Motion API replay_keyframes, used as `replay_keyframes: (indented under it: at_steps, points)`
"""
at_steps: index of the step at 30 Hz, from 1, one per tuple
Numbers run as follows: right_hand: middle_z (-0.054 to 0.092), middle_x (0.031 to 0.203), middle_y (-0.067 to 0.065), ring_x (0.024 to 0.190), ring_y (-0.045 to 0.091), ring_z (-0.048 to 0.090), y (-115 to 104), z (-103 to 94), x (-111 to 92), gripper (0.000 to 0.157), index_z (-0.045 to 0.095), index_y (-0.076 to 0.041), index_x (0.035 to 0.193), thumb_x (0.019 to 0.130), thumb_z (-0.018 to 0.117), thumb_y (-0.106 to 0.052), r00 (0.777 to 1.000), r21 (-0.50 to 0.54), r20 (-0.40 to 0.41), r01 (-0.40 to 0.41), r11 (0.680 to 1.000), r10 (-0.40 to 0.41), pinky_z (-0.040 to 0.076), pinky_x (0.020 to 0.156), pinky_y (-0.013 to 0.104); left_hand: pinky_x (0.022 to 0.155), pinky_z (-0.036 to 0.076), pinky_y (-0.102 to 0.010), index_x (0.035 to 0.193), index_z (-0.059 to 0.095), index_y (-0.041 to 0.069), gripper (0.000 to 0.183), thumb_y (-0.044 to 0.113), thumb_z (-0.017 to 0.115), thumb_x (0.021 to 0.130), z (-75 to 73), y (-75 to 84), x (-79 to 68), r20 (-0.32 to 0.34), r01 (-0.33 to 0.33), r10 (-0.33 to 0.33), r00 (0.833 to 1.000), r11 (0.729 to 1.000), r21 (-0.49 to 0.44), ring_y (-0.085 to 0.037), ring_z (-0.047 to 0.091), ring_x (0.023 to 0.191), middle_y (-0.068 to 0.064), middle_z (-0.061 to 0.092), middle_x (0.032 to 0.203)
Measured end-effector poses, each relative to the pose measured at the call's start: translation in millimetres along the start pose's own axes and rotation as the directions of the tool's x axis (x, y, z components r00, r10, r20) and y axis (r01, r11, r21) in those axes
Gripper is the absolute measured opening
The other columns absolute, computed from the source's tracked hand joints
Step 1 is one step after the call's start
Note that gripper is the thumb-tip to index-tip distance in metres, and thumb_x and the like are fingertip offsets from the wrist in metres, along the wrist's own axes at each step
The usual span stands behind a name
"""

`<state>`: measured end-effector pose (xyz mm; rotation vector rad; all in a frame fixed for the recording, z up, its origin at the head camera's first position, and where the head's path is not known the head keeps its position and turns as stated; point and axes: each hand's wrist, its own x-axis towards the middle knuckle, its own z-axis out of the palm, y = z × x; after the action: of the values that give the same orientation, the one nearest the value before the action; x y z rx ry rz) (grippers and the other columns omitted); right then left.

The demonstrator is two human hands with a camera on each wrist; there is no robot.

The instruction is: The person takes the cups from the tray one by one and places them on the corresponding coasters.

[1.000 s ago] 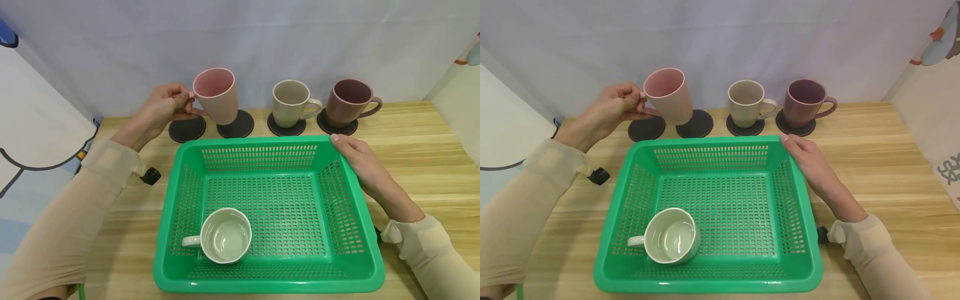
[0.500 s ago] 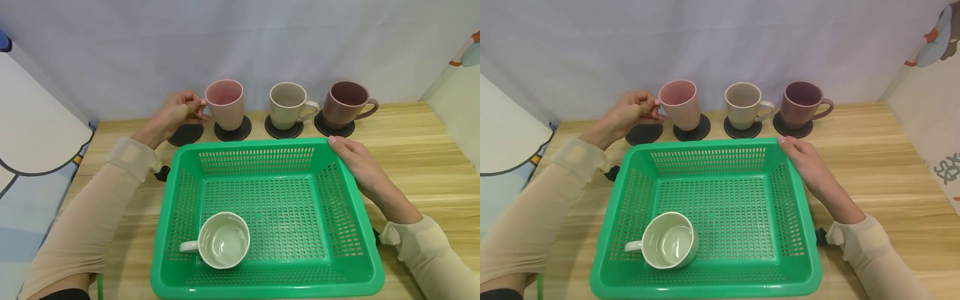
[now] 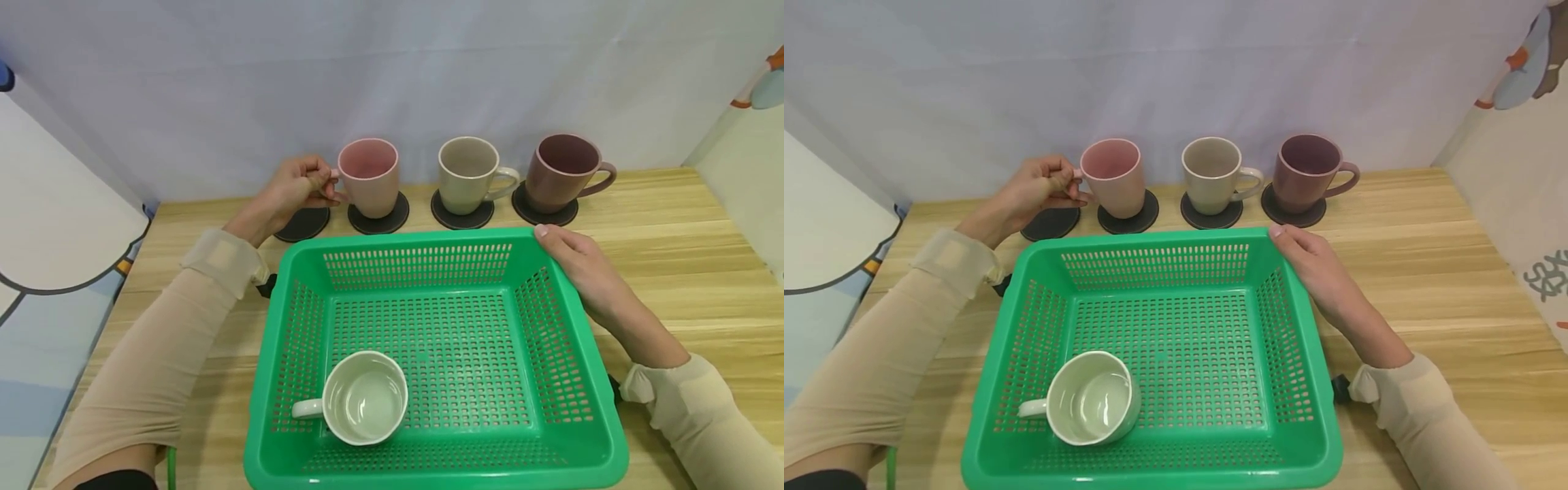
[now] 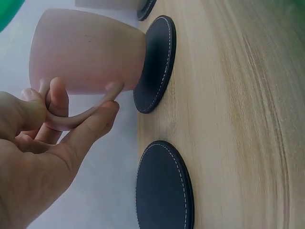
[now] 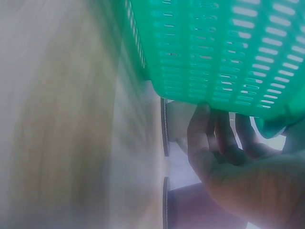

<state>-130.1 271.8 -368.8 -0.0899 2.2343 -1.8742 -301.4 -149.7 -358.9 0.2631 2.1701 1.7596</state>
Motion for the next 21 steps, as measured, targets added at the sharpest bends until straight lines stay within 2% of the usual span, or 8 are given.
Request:
replay_keyframes:
  at_steps: [6,12,21]
  points:
    - [0.077,0.086,-0.002,0.071,0.015,0.078,2,2.1,1,0.032,0.066,-0.012,0.111,0.112,0.048,-0.039,0.999,0.047,0.028,0.025,0.999,-0.027,0.065,0.063,0.032,0.089,0.063,-0.028,0.098,0.057,0.005,0.023,0.02,0.046,0.112,-0.4,-5.8,-1.9,0.013,0.016,-0.017,1.0,0.998,0.055,-0.013,0.069,0.085,0.002,0.064,0.08]
    - [0.077,0.085,0.0,0.07,0.016,0.077,2,3.2,4,0.032,0.066,-0.011,0.111,0.113,0.047,-0.036,0.999,0.045,0.026,0.04,0.998,-0.041,0.065,0.061,0.032,0.084,0.062,-0.023,0.097,0.057,0.006,0.023,0.02,0.046,0.112,-1.8,-9.9,-2.1,-0.003,0.02,-0.019,1.0,0.999,0.042,-0.012,0.069,0.084,0.004,0.065,0.077]
    - [0.077,0.085,-0.002,0.069,0.015,0.077,3,2.6,5,0.031,0.066,-0.013,0.11,0.112,0.048,-0.038,1.0,0.047,0.018,0.018,0.999,-0.019,0.065,0.061,0.032,0.09,0.063,-0.03,0.099,0.059,0.006,0.022,0.02,0.047,0.112,1.4,-12.2,1.9,-0.016,0.021,-0.021,1.0,1.0,0.019,-0.011,0.07,0.084,0.004,0.066,0.076]
